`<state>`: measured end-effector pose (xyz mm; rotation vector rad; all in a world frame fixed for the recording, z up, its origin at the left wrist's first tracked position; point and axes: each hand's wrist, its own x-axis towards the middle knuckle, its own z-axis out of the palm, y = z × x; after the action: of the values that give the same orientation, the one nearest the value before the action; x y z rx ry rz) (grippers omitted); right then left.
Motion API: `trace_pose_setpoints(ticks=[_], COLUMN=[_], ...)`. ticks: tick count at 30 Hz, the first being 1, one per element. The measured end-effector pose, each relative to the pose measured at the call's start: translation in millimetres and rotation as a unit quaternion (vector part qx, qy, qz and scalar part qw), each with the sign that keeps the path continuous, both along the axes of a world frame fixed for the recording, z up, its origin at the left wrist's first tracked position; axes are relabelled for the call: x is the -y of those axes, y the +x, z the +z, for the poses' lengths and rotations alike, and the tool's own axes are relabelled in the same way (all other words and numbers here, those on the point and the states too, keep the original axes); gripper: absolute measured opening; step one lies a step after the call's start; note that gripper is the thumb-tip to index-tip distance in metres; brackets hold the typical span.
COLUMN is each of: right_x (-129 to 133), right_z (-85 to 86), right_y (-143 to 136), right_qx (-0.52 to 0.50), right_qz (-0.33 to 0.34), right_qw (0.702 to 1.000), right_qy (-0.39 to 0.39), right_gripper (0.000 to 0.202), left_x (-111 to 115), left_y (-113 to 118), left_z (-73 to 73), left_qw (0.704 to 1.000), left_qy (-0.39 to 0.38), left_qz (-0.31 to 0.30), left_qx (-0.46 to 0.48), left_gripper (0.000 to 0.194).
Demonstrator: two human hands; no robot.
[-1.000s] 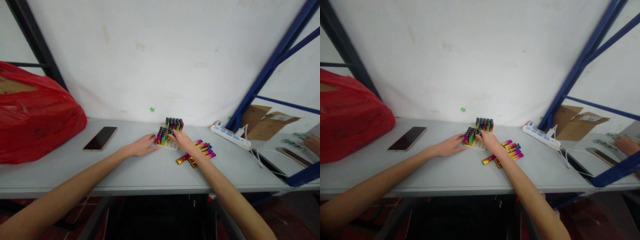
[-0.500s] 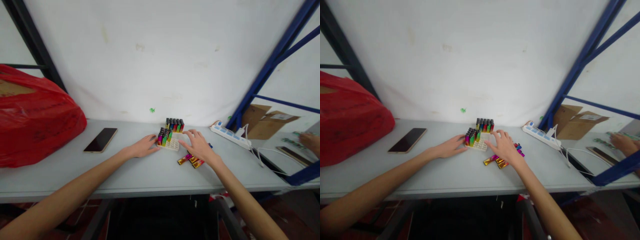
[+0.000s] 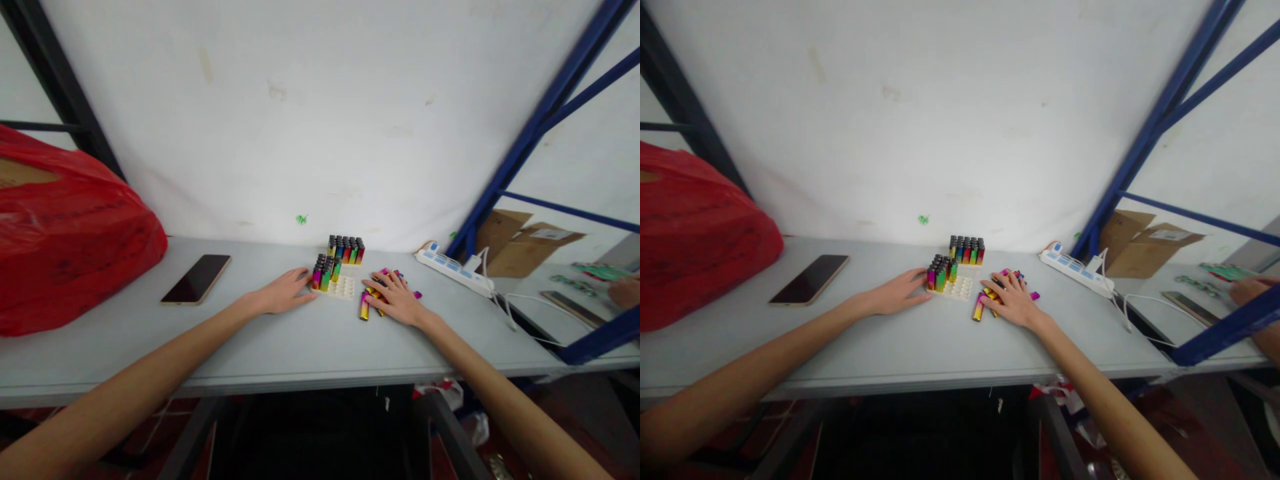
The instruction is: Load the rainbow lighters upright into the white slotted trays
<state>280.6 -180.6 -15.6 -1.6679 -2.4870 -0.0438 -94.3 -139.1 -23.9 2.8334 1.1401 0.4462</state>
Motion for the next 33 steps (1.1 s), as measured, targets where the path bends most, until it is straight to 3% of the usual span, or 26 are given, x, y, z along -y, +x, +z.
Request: trace_pose_setpoints(ticks=[5, 9, 15, 19, 23, 29, 33], right_x=[-22, -22, 16, 38, 57, 88, 88], right_z=[1.3, 7.7, 24.1, 30.4, 33.7, 28.0, 24.0], right_y=[-6, -15, -44, -67, -79, -83, -74], right_qx=[0.002, -0.011, -0.021, 0.027, 0.060, 0.067, 0.021], right_qz=[0.053, 0.057, 0.041, 0.008, -0.011, -0.028, -0.022], right_qw=[0.999, 0.998, 0.994, 0.995, 0.994, 0.997, 0.999], right_qy=[-0.011, 0.008, 0.097, 0.096, 0.087, 0.040, 0.014], right_gripper=[0.063, 0.064, 0.054, 0.059, 0.047, 0.030, 0.035], left_x=[-1, 0, 1, 1, 1, -2, -6], left_y=[-2, -2, -1, -2, -2, -2, -2], left_z=[-1.4, -2.1, -1.5, -2.1, -3.4, -6.6, -11.4], left_qw=[1.000, 1.000, 1.000, 1.000, 1.000, 1.000, 0.999], left_qy=[-0.008, -0.011, 0.003, 0.015, 0.021, 0.019, 0.020], left_qz=[0.001, 0.002, -0.010, -0.018, -0.018, -0.020, -0.017], left_qx=[0.003, 0.007, 0.002, 0.009, 0.009, 0.014, 0.025], left_gripper=[0.066, 0.065, 0.067, 0.065, 0.065, 0.065, 0.064])
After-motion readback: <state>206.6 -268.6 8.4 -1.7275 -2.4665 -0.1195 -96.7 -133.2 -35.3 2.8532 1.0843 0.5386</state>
